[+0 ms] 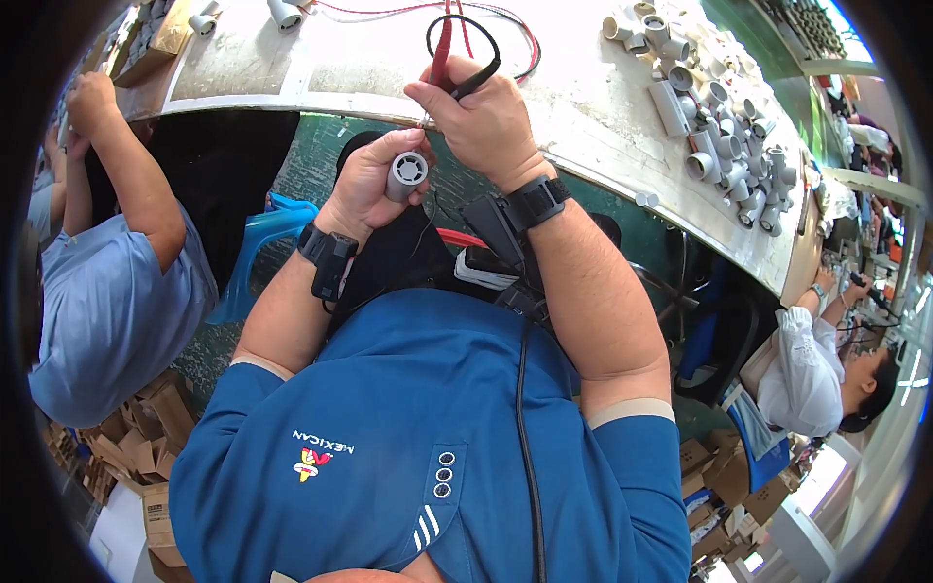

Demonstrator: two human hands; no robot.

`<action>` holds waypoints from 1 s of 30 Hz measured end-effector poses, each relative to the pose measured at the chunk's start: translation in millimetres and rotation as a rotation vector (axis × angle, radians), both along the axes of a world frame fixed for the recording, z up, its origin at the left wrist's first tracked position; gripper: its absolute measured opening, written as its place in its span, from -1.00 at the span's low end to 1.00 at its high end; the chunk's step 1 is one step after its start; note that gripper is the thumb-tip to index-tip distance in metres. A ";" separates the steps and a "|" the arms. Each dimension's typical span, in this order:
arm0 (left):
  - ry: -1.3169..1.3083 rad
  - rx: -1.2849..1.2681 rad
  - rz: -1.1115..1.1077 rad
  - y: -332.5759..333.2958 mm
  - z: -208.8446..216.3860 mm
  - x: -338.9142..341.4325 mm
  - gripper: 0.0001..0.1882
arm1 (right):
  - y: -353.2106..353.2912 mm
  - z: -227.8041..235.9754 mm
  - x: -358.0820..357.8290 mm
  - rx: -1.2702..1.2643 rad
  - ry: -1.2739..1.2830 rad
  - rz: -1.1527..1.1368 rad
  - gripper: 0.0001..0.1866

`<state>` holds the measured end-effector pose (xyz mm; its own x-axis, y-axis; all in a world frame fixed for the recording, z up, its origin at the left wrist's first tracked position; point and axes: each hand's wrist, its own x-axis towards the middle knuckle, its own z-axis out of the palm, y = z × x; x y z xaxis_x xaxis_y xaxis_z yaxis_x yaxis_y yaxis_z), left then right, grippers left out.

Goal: The person picks up a plastic pipe fitting from a pile, touches its internal components with two electrical probes, and sets it aside. This process is repeated for several more fittings before the person rearranges the pile and continues testing.

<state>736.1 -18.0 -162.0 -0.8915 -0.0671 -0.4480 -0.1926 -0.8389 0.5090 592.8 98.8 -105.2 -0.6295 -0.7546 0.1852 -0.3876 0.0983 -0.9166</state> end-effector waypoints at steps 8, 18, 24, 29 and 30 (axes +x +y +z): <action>-0.037 -0.039 0.003 -2.6 -2.4 0.3 -0.74 | -2.7 5.9 7.1 0.004 0.100 -0.038 -0.82; -0.035 -0.111 0.046 1.6 -2.0 -2.3 -0.74 | -4.6 -0.4 11.6 0.025 0.002 -0.149 -0.77; -0.037 -0.134 0.036 2.4 -3.9 -0.8 -0.74 | -4.4 1.1 14.2 0.024 0.007 -0.162 -0.74; -0.050 -0.143 0.041 3.2 -1.5 1.4 -0.76 | -3.3 8.6 21.4 0.030 0.110 -0.197 -0.73; -0.048 -0.143 0.040 3.3 -1.0 0.9 -0.76 | -3.0 9.8 21.5 0.028 0.148 -0.213 -0.72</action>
